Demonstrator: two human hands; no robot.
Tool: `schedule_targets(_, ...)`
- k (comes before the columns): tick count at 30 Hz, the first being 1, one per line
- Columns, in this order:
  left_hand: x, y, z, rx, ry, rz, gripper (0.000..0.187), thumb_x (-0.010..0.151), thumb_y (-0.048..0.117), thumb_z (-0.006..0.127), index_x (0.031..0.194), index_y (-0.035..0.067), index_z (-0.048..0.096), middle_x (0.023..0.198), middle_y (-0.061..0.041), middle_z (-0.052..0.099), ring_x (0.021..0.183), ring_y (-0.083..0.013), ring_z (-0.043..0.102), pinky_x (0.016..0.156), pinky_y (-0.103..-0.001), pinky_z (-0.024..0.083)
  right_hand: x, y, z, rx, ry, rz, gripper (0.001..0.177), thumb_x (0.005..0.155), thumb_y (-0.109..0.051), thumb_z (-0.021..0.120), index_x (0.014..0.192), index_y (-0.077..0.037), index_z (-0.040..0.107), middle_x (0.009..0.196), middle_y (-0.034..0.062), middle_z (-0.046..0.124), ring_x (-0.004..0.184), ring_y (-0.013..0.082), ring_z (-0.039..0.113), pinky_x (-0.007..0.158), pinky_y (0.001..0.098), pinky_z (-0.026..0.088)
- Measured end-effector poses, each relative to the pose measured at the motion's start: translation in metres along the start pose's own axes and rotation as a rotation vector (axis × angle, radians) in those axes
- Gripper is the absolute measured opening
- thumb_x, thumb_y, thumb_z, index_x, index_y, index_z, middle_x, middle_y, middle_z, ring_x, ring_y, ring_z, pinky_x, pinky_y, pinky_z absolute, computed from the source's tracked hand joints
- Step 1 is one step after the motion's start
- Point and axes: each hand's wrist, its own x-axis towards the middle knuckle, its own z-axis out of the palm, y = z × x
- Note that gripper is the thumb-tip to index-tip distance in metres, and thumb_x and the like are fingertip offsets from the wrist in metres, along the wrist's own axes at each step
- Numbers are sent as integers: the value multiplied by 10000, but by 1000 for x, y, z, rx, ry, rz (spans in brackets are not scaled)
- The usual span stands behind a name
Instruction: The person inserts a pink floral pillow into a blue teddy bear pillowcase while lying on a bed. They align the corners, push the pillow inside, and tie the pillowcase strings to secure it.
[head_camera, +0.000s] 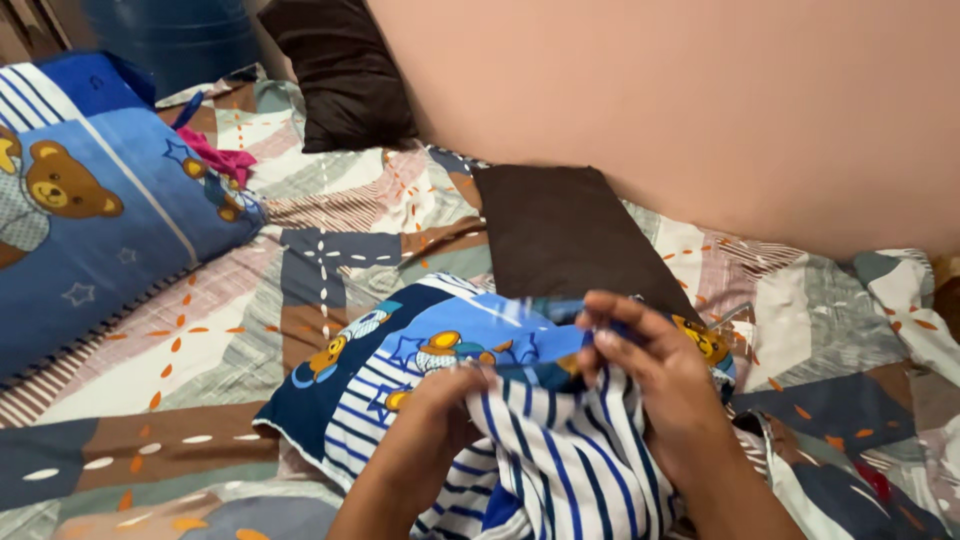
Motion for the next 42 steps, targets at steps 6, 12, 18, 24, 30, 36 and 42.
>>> schedule_targets(6,-25,9,7,363,-562,35,358,829,-16,680,1166,67,592,1013,24,635,807,-53,562,745,-214,446,-24,4,-41,10,159,-71,280,927,56,593,1194,44,675,959,148,670,716,180,621,619,291,502)
schedule_targets(12,-26,12,32,245,-502,110,591,745,-67,521,1313,57,630,1189,-27,694,1022,-75,644,909,-215,490,-30,0,-62,-77,296,-134,312,896,79,545,1182,35,663,1073,141,700,856,201,677,771,313,557)
schedule_targets(18,-27,15,33,396,-529,368,384,858,61,545,1182,-18,737,1237,-78,722,1226,-150,650,1093,-265,429,-39,-4,-46,-617,78,-415,437,830,47,683,1266,23,681,1232,137,697,1124,263,653,978,343,486)
schedule_targets(24,-24,-20,42,633,-386,510,210,863,-1,707,1063,-18,769,1098,-112,740,1063,-191,686,955,-296,492,-45,-3,-41,-987,58,-542,376,775,-54,786,1149,-79,756,1118,95,697,1073,236,662,927,324,512)
schedule_targets(30,-1,-19,20,602,159,700,388,742,-87,517,991,21,794,1051,-90,769,980,-180,693,889,-255,498,-46,4,-40,-596,320,-231,230,837,-68,799,1061,-37,756,1001,104,740,843,234,681,752,333,542)
schedule_targets(36,-15,-14,38,855,208,914,300,816,28,565,1017,38,787,1054,-98,776,994,-198,727,874,-281,504,-47,-2,-41,-1000,-140,-290,363,726,-281,886,1025,-116,765,1040,6,706,898,133,660,768,288,530)
schedule_targets(42,-36,3,68,1175,230,127,263,904,339,725,1094,202,844,763,-116,788,668,-178,742,648,-309,529,-52,-18,-32,-990,-176,-25,613,575,-396,977,1053,-121,710,953,-6,665,810,152,588,723,283,518)
